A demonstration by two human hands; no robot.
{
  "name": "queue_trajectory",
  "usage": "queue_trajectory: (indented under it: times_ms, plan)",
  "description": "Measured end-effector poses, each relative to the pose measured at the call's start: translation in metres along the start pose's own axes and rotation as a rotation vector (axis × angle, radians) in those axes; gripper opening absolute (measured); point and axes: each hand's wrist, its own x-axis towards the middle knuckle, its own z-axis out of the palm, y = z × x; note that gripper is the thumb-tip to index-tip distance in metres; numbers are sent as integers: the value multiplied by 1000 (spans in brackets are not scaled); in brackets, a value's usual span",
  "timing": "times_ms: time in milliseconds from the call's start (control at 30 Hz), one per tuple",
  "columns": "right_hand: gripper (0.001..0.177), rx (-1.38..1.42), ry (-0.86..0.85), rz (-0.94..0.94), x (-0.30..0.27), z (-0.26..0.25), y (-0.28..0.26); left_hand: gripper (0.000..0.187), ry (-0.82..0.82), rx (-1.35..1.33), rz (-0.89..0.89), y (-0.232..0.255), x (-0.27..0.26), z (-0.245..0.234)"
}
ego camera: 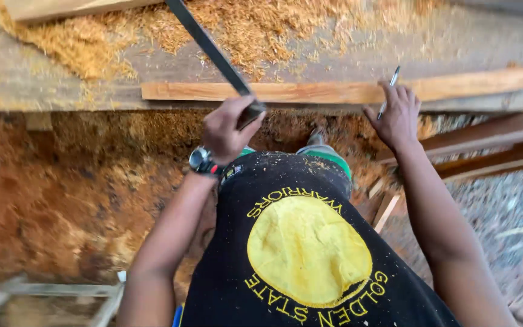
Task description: Measuring and marking wooden planks using a square and pen.
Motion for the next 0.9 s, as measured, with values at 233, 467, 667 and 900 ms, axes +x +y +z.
queue_trajectory:
  times_ms: [233,467,667,900]
  plan:
    - [45,360,286,350,-92,17,-117,31,-625,153,363,-76,-12,44]
    - [45,581,321,613,-171,82,-185,30,-867,125,488,-125,-57,123]
    - [43,721,324,708,-201,115,-215,32,-867,180,484,-105,-16,133]
    - [32,791,291,730,-186,98,-226,76,-876,94,425,-145,-30,138]
